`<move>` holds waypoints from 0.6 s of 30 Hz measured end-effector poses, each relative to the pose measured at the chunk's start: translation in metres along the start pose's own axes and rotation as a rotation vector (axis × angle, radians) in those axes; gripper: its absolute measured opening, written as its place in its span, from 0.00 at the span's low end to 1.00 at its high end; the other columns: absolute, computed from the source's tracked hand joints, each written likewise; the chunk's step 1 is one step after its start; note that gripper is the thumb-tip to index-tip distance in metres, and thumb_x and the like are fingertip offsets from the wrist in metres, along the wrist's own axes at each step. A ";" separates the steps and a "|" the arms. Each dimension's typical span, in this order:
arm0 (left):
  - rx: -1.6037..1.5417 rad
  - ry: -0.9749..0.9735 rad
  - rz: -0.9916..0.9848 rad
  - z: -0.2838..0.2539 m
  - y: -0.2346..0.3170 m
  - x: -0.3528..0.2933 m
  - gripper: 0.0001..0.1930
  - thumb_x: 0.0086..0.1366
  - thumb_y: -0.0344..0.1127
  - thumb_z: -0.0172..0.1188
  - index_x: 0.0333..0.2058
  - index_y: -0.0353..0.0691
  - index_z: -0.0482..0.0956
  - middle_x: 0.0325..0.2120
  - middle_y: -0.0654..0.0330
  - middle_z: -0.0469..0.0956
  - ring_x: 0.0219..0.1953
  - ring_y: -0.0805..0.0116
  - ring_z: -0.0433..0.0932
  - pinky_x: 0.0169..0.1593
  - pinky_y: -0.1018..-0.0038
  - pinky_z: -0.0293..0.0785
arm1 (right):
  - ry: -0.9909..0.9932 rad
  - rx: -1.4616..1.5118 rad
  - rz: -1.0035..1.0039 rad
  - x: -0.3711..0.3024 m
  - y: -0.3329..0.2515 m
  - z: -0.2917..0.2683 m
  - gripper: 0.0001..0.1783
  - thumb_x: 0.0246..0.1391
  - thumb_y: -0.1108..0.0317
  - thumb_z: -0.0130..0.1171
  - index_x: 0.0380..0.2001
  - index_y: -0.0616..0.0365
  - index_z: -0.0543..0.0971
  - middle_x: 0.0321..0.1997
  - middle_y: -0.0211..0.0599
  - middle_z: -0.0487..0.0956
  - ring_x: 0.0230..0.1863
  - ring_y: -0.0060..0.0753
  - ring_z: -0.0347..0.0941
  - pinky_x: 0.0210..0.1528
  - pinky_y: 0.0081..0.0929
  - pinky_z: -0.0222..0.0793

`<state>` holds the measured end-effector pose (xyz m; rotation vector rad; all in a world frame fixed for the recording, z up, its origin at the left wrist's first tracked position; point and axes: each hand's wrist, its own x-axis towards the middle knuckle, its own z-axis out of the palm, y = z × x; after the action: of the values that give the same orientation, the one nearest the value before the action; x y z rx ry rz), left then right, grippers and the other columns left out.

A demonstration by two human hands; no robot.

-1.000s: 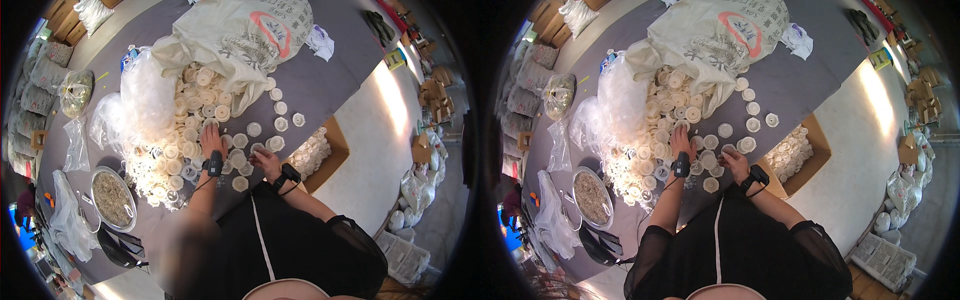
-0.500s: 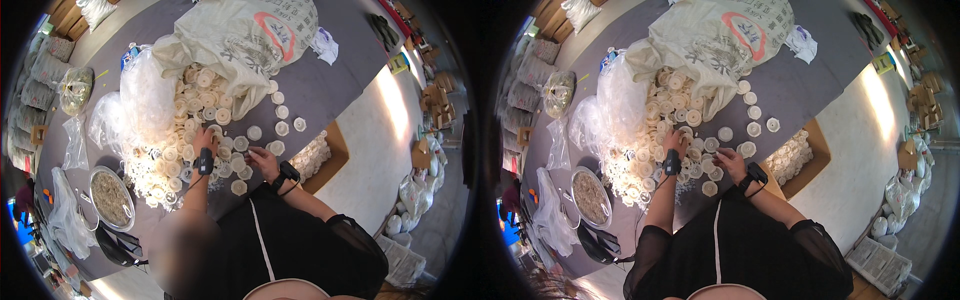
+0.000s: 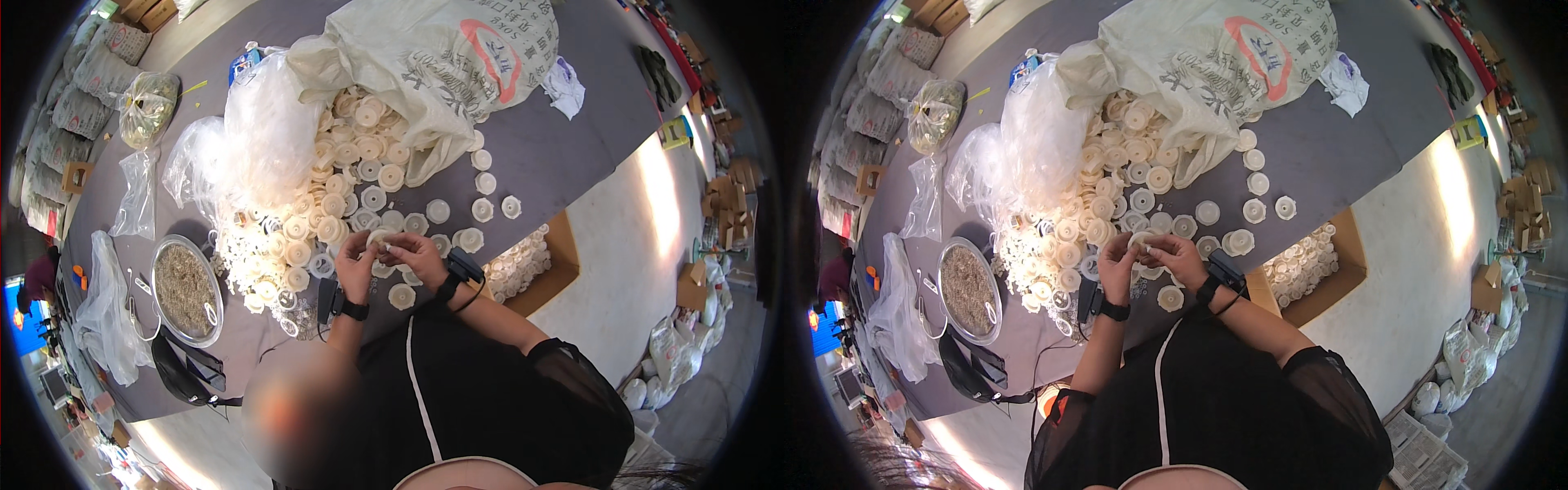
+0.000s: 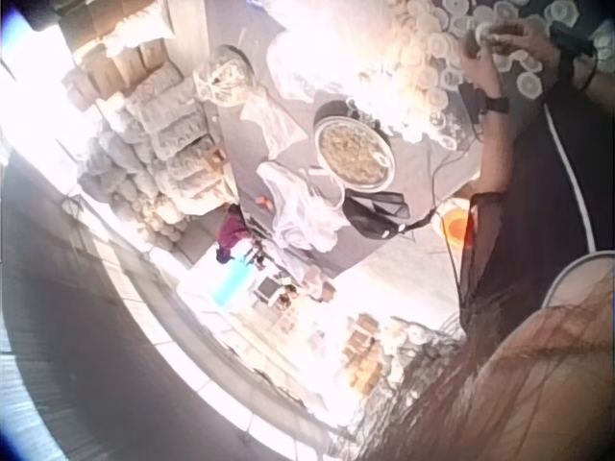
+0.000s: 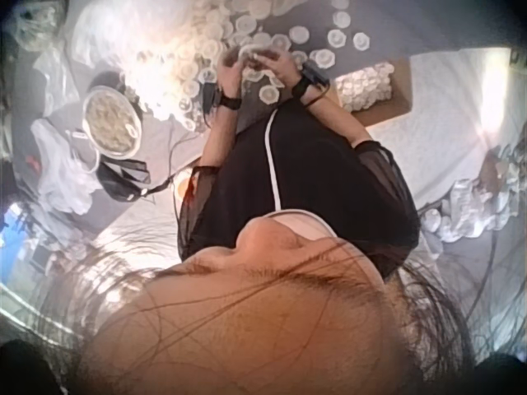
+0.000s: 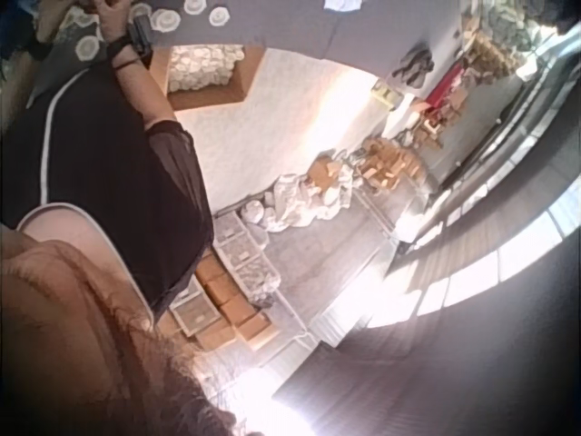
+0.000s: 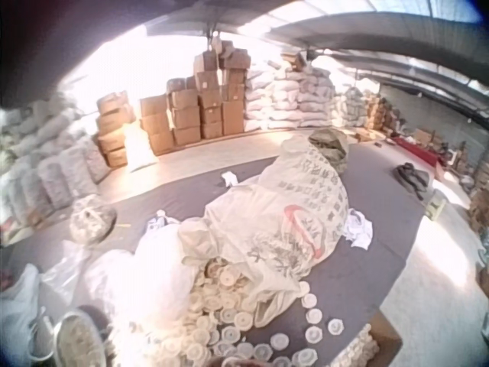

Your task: The person sorts small plastic rings by hand, organizing them into piles and placing them into a box.

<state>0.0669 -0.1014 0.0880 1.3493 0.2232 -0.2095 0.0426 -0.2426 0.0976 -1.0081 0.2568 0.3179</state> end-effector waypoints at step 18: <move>0.081 -0.006 0.002 -0.044 0.014 -0.024 0.11 0.53 0.25 0.56 0.37 0.30 0.71 0.32 0.58 0.75 0.34 0.75 0.73 0.38 0.81 0.69 | -0.033 -0.029 0.061 -0.014 0.021 0.047 0.14 0.51 0.72 0.50 0.42 0.65 0.70 0.36 0.41 0.75 0.36 0.31 0.74 0.36 0.21 0.71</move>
<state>0.0461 -0.0552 0.0985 1.4287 0.2104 -0.2231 0.0243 -0.1941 0.1102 -1.0237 0.2545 0.3940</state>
